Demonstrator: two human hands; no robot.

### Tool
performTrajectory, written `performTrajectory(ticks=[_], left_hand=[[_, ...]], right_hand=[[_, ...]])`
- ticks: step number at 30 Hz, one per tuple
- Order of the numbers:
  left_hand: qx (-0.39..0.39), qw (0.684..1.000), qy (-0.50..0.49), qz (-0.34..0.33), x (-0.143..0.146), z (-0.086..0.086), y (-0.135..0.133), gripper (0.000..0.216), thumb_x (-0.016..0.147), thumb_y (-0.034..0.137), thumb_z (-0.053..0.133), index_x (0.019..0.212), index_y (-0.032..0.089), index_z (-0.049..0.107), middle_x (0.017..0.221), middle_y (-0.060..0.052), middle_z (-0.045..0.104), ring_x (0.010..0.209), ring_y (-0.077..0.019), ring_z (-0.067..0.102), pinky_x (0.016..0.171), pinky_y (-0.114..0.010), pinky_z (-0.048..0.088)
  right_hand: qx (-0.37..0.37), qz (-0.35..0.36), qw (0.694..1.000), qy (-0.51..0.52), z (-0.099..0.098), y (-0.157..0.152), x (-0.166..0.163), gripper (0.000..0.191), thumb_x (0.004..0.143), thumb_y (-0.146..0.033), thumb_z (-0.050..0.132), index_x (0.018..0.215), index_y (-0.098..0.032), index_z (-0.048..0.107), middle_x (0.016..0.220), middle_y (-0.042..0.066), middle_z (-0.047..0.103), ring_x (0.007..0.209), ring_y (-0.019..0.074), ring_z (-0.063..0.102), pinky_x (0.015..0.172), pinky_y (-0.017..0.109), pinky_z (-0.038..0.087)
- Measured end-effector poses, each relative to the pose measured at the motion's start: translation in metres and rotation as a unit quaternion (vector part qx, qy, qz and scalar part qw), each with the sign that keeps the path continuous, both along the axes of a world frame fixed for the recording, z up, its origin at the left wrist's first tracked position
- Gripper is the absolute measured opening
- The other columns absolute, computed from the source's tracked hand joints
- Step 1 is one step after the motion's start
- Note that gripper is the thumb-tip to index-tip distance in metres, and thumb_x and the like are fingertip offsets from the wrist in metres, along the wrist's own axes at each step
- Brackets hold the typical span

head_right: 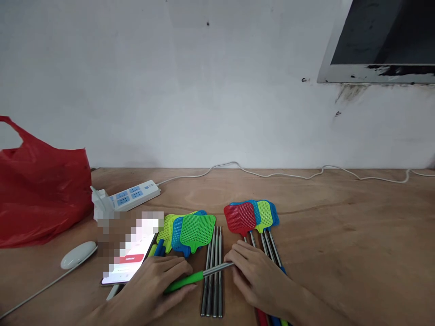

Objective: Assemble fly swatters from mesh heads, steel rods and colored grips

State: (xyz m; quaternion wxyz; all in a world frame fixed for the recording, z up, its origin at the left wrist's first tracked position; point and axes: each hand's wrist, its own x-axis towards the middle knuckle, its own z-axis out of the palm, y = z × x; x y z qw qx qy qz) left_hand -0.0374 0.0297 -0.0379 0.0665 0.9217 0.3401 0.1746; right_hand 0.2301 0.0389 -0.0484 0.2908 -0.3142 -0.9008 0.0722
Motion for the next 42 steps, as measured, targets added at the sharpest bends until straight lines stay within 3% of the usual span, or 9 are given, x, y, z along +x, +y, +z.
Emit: performTrajectory(ticks=[7, 12, 21, 34, 42], left_hand=[[0.018, 0.999, -0.019, 0.039, -0.004, 0.001, 0.004, 0.021, 0.105, 0.032, 0.043, 0.092, 0.022, 0.055, 0.083, 0.0, 0.069, 0.07, -0.0212, 0.069, 0.059, -0.03, 0.044], [0.031, 0.996, -0.016, 0.079, -0.008, 0.001, 0.005, 0.023, 0.107, 0.035, 0.035, 0.101, 0.023, 0.054, 0.082, -0.001, 0.071, 0.066, -0.0229, 0.069, 0.056, -0.031, 0.044], [-0.062, 0.996, 0.025, 0.058, -0.003, 0.001, -0.002, 0.016, 0.106, 0.028, 0.037, 0.107, 0.023, 0.051, 0.09, -0.002, 0.073, 0.073, -0.025, 0.07, 0.061, -0.032, 0.043], [-0.078, 0.996, 0.019, 0.047, 0.001, 0.002, -0.007, 0.012, 0.104, 0.026, 0.039, 0.101, 0.024, 0.051, 0.083, -0.001, 0.071, 0.066, -0.0224, 0.065, 0.057, -0.029, 0.036], [-0.091, 0.993, 0.06, 0.034, 0.003, 0.014, -0.009, 0.018, 0.106, 0.024, 0.031, 0.106, 0.024, 0.049, 0.086, -0.002, 0.07, 0.068, -0.0226, 0.065, 0.059, -0.03, 0.037]], right_hand=[[0.029, -0.032, 0.998, 0.036, -0.002, 0.019, 0.017, 0.022, 0.1, -0.018, 0.049, 0.12, -0.022, 0.059, 0.101, 0.007, 0.07, 0.094, 0.0215, 0.066, 0.082, 0.035, 0.054], [-0.011, -0.025, 0.997, 0.078, -0.008, 0.026, 0.024, 0.017, 0.104, -0.024, 0.045, 0.101, -0.022, 0.061, 0.083, 0.003, 0.067, 0.075, 0.017, 0.064, 0.067, 0.028, 0.05], [-0.03, -0.006, 0.993, 0.117, -0.011, 0.011, 0.015, 0.02, 0.104, -0.026, 0.042, 0.093, -0.022, 0.058, 0.072, 0.0, 0.06, 0.062, 0.0147, 0.056, 0.058, 0.026, 0.042], [-0.043, -0.01, 0.993, 0.113, -0.011, 0.004, 0.013, 0.021, 0.105, -0.027, 0.043, 0.095, -0.022, 0.061, 0.074, 0.001, 0.064, 0.065, 0.0148, 0.061, 0.062, 0.026, 0.049], [-0.042, 0.011, 0.997, 0.069, -0.007, 0.006, 0.012, 0.016, 0.104, -0.025, 0.043, 0.103, -0.021, 0.059, 0.085, 0.003, 0.066, 0.077, 0.0168, 0.063, 0.069, 0.027, 0.05]])
